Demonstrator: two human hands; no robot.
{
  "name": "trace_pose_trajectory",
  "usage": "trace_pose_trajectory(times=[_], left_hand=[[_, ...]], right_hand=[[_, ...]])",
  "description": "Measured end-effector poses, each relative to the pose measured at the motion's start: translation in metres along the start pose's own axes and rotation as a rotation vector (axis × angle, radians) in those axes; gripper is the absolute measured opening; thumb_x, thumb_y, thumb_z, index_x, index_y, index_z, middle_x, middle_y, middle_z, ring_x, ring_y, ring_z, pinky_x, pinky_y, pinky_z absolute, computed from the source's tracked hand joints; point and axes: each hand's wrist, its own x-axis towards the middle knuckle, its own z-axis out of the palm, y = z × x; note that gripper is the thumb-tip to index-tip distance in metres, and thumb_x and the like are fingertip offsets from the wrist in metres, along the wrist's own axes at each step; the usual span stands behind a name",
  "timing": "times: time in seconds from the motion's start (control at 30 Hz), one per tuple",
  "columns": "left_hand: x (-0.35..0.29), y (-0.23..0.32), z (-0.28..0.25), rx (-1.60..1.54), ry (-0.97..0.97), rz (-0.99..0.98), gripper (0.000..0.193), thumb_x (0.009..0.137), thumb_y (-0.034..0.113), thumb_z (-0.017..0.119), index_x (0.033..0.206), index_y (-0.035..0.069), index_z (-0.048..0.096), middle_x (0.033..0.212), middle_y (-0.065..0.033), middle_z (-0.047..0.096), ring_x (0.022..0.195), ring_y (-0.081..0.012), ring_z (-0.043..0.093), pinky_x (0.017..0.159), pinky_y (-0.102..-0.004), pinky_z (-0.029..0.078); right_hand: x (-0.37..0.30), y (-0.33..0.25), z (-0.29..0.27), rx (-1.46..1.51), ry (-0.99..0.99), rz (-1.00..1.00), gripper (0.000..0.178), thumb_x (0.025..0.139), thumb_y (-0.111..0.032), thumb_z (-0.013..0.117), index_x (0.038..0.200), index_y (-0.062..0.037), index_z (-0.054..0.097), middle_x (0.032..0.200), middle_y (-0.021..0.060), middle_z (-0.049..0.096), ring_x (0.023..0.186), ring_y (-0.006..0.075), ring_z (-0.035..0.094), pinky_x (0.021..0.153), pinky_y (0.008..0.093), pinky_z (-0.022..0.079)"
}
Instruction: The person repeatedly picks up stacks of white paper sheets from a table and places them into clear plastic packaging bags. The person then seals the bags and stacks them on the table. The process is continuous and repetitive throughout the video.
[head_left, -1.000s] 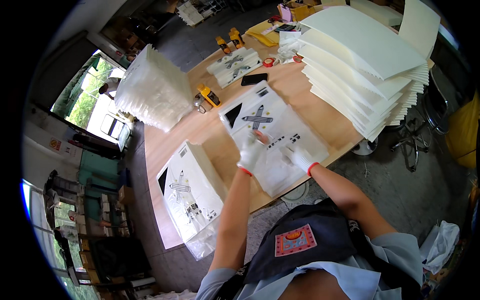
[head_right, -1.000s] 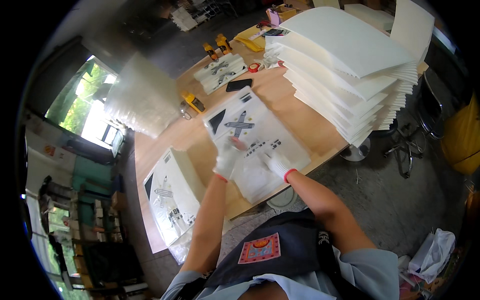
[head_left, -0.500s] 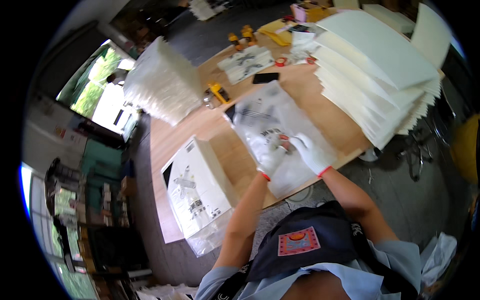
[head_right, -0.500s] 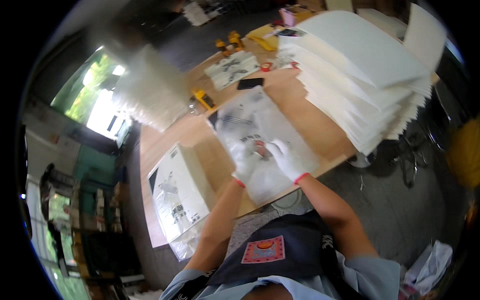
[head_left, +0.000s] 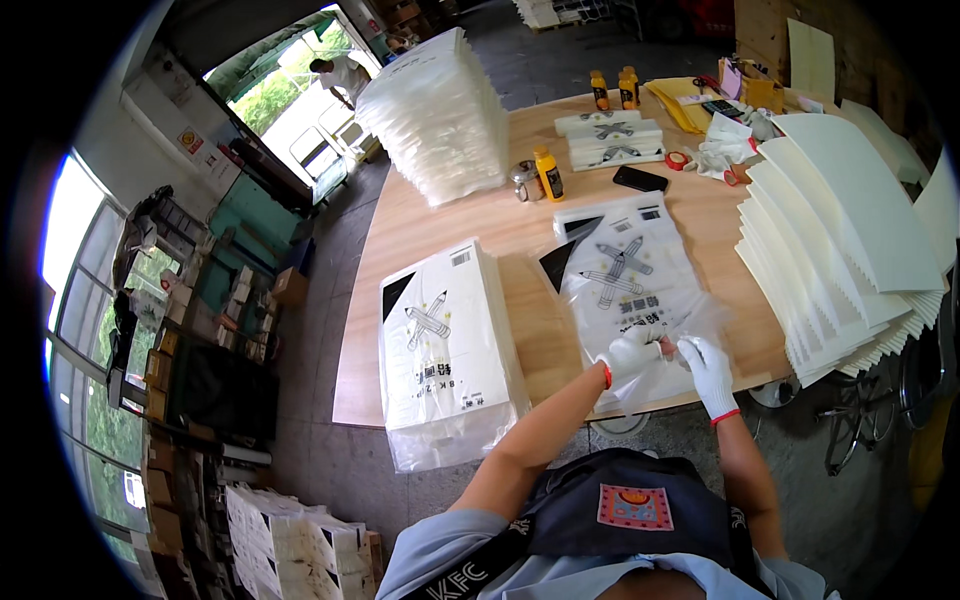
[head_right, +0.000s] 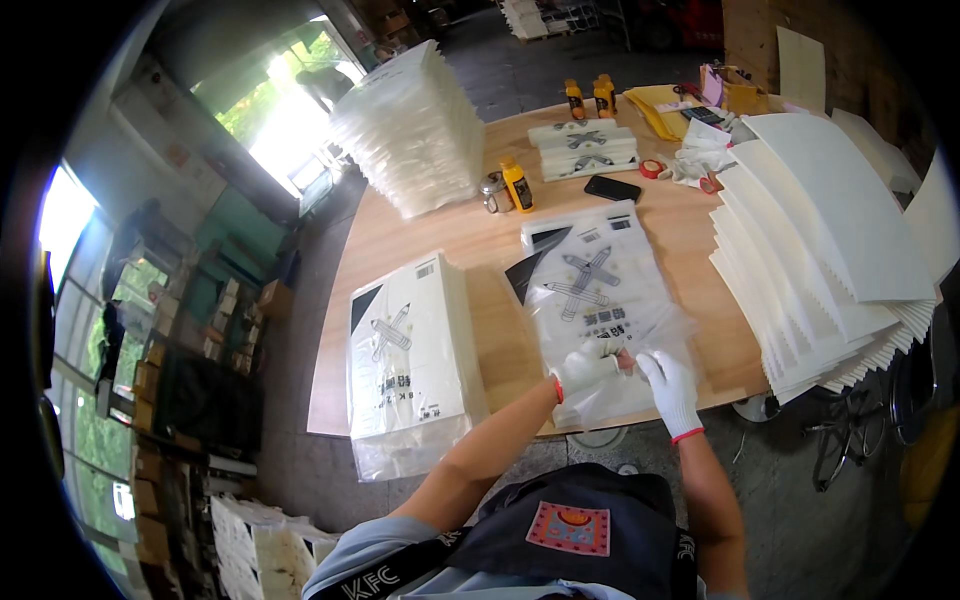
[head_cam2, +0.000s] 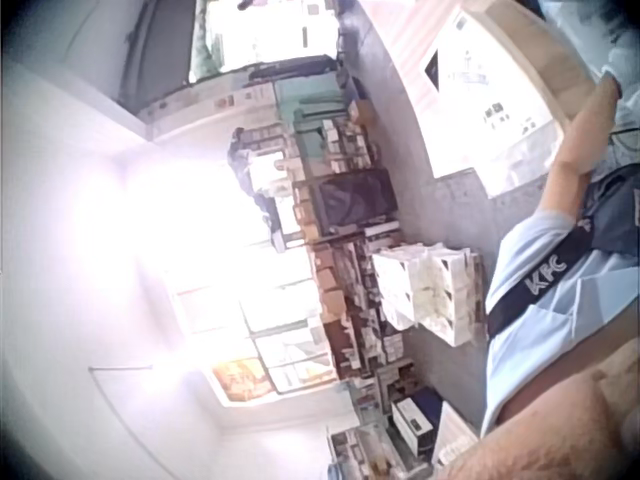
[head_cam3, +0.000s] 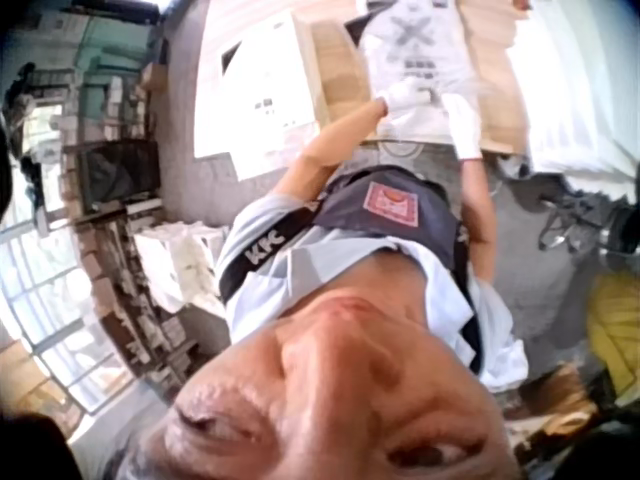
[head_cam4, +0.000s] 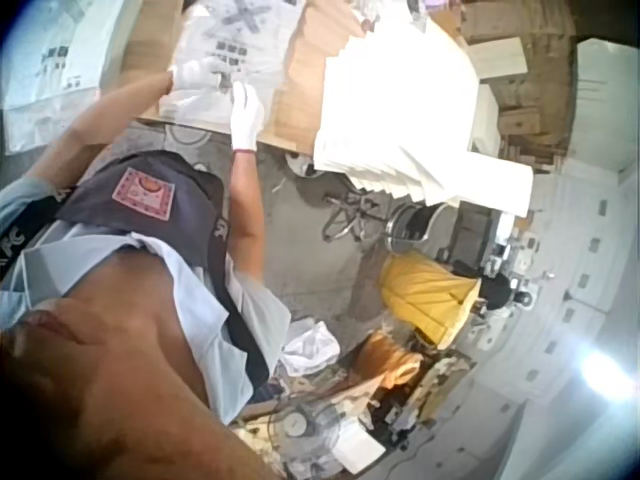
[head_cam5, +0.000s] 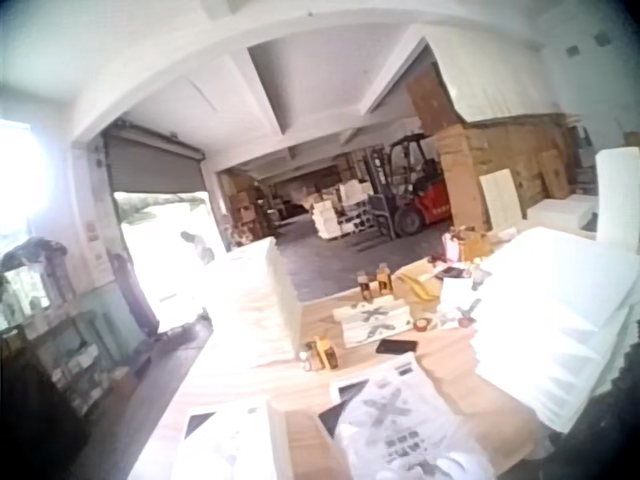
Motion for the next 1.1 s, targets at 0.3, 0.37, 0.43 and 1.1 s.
trace_pose_trajectory(times=[0.3, 0.37, 0.43, 1.1], left_hand=[[0.019, -0.029, -0.056, -0.441, 0.174, 0.191, 0.022, 0.093, 0.024, 0.058, 0.089, 0.003, 0.063, 0.078, -0.0011, 0.061, 0.071, -0.0109, 0.056, 0.065, -0.0253, 0.045], [0.019, -0.018, -0.050, -0.488, 0.189, 0.111, 0.027, 0.094, 0.029, 0.056, 0.087, 0.004, 0.064, 0.078, -0.0012, 0.062, 0.069, -0.0109, 0.053, 0.064, -0.0253, 0.043], [0.003, 0.016, -0.034, -0.478, 0.109, 0.040, 0.029, 0.094, 0.031, 0.056, 0.086, 0.004, 0.064, 0.078, -0.0017, 0.062, 0.070, -0.0106, 0.054, 0.064, -0.0247, 0.043], [-0.015, 0.053, -0.022, -0.169, 0.166, 0.040, 0.021, 0.092, 0.005, 0.052, 0.112, 0.007, 0.056, 0.102, -0.0023, 0.066, 0.067, -0.0032, 0.051, 0.060, -0.0183, 0.044]], right_hand=[[-0.038, 0.054, -0.037, -0.409, -0.232, 0.161, 0.036, 0.091, -0.031, 0.056, 0.074, 0.0003, 0.062, 0.064, 0.0079, 0.062, 0.059, 0.0125, 0.057, 0.055, 0.0302, 0.044], [-0.048, 0.080, -0.043, -0.113, -0.219, 0.264, 0.038, 0.092, -0.034, 0.056, 0.075, -0.0001, 0.063, 0.065, 0.0083, 0.063, 0.060, 0.0142, 0.059, 0.057, 0.0318, 0.045], [-0.042, 0.057, -0.033, 0.058, -0.079, 0.258, 0.040, 0.091, -0.040, 0.056, 0.088, -0.0010, 0.064, 0.079, 0.0124, 0.064, 0.077, 0.0163, 0.062, 0.065, 0.0318, 0.047], [-0.015, -0.072, -0.041, -0.066, -0.342, -0.023, 0.021, 0.087, -0.024, 0.055, 0.083, -0.0031, 0.059, 0.074, 0.0123, 0.064, 0.068, 0.0303, 0.063, 0.060, 0.0400, 0.048]])
